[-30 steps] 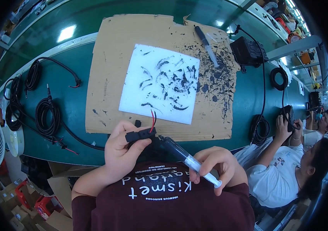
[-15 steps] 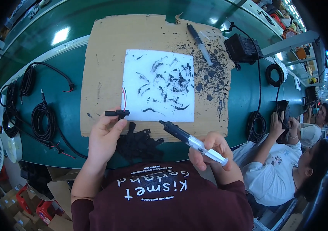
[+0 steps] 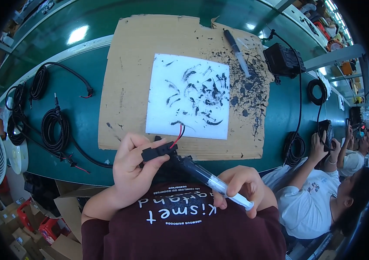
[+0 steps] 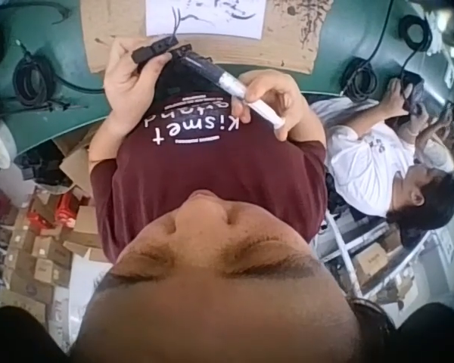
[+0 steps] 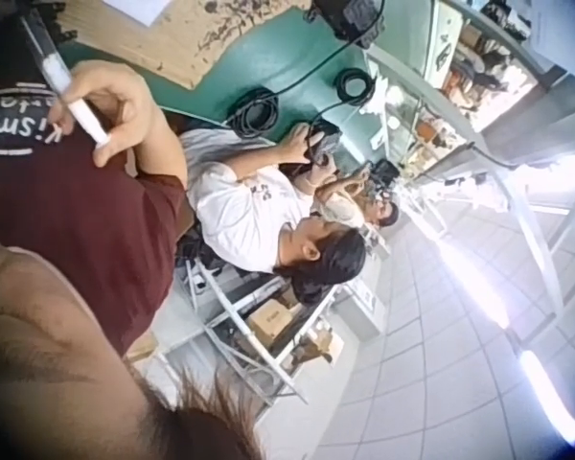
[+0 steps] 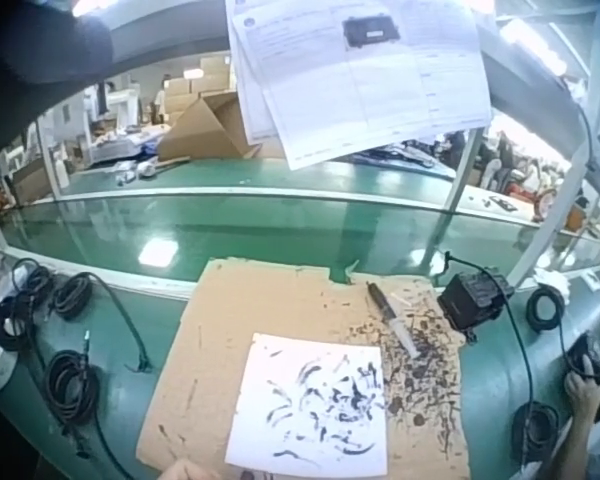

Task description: The person assembles and organizes electrical wire harnesses by hand, connecting electrical cables to connectors and other components at a production line station.

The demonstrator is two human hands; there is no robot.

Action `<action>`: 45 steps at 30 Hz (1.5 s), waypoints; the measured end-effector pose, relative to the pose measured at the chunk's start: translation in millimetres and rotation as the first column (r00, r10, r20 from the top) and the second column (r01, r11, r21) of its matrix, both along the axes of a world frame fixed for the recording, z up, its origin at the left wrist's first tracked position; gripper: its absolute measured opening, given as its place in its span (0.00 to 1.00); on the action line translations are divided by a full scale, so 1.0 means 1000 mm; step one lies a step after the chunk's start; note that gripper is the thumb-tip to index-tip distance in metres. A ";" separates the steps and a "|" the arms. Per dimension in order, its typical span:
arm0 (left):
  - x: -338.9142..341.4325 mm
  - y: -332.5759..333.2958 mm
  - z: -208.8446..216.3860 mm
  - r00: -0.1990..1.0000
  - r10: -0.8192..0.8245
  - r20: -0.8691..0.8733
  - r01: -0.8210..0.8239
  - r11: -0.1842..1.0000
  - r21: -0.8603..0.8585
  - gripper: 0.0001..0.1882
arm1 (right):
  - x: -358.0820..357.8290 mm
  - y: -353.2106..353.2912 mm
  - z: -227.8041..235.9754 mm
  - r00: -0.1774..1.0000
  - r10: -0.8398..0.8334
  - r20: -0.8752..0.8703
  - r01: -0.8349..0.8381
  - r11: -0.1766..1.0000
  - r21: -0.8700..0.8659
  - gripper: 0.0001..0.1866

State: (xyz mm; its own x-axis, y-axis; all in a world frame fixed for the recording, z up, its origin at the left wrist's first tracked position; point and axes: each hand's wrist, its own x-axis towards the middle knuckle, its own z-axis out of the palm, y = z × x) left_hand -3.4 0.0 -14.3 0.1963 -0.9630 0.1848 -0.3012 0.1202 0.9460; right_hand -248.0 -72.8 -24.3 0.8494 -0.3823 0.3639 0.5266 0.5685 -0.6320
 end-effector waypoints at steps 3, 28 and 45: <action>0.000 0.000 0.000 0.999 -0.004 0.034 0.005 1.000 -0.018 0.15 | 0.000 0.002 0.000 1.000 -0.013 -0.001 0.013 1.000 -0.001 0.34; 0.003 0.004 -0.004 0.998 -0.039 -0.043 0.033 0.991 -0.127 0.11 | 0.000 0.002 0.003 1.000 -0.022 -0.022 0.022 1.000 0.001 0.34; 0.006 0.000 -0.002 0.984 -0.149 0.094 0.164 0.971 -0.175 0.07 | 0.002 0.003 0.002 0.999 -0.011 0.031 0.011 1.000 0.002 0.34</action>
State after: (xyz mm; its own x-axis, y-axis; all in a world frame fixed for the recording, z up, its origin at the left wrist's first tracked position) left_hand 2.4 0.3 -15.9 0.0233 -0.9294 0.3682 -0.3381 0.3393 0.8778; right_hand -246.3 -70.1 -22.3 0.8337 -0.3920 0.3890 0.5518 0.5639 -0.6145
